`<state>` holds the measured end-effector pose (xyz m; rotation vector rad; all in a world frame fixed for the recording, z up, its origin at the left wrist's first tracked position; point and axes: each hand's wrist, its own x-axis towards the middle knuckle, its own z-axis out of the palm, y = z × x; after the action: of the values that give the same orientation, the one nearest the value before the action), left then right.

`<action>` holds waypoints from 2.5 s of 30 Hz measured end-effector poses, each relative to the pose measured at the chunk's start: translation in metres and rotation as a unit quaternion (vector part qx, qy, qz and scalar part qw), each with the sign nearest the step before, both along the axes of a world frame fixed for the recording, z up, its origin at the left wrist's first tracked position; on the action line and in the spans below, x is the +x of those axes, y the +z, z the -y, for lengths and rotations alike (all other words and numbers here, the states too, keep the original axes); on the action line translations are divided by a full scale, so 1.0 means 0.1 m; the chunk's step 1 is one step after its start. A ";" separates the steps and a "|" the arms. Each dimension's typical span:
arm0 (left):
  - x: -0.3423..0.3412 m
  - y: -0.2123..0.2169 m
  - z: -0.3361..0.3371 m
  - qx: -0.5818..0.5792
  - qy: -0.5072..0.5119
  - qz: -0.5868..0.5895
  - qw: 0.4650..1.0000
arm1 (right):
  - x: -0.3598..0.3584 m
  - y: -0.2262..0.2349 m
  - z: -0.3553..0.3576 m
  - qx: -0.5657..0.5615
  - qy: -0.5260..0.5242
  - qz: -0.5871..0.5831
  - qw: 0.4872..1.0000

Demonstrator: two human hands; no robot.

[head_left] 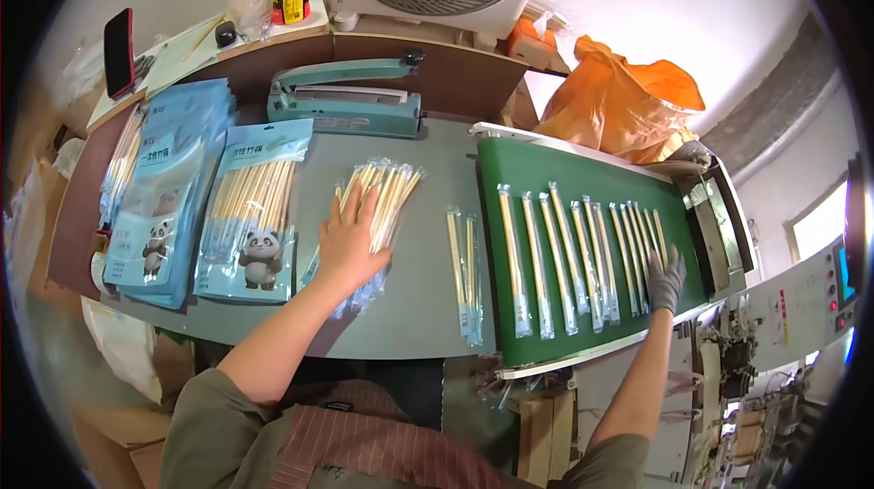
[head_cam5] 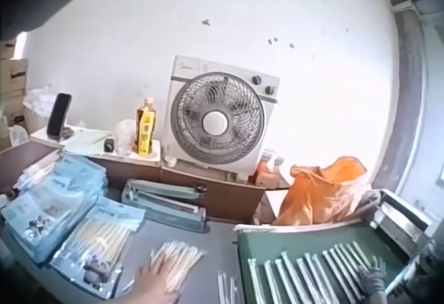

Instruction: Packaging bundles of wooden sticks into plastic bags and placing them into a cardboard shipping box on a factory floor.

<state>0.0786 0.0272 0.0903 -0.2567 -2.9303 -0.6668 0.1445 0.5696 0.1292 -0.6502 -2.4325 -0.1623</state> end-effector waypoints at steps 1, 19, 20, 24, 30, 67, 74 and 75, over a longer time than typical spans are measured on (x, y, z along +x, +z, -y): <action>0.02 -0.01 0.01 0.009 -0.012 -0.004 1.000 | 0.22 -0.15 -0.49 -0.111 -0.085 -0.012 0.990; -0.33 -0.35 0.28 0.332 0.054 0.022 0.941 | -0.31 -0.48 3.59 -0.377 0.132 0.121 0.909; -0.34 -0.31 0.33 0.332 0.057 0.020 0.941 | -0.35 -0.48 3.59 -0.446 0.115 0.108 0.881; -0.41 -0.06 0.26 0.465 0.085 0.193 0.860 | -0.72 -0.85 3.60 -0.321 0.135 0.081 0.934; 0.03 0.02 0.35 0.598 0.001 0.194 0.777 | -0.45 -0.52 4.88 -0.711 0.330 -0.089 0.614; 1.19 0.45 1.91 0.174 -0.202 0.194 0.944 | 0.00 -0.34 5.01 -0.882 0.394 0.185 0.179; 1.35 0.49 3.61 -0.169 0.028 -0.136 0.976 | 0.02 -0.23 5.27 -0.872 0.400 0.242 0.144; 1.32 0.44 3.73 -0.132 -0.011 -0.135 0.982 | 0.04 -0.24 5.31 -0.873 0.401 0.242 0.139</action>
<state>0.2107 -0.3458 0.1338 -0.3727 -2.7484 -0.2214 0.1481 0.0386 0.1056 -0.2139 0.9062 -2.1950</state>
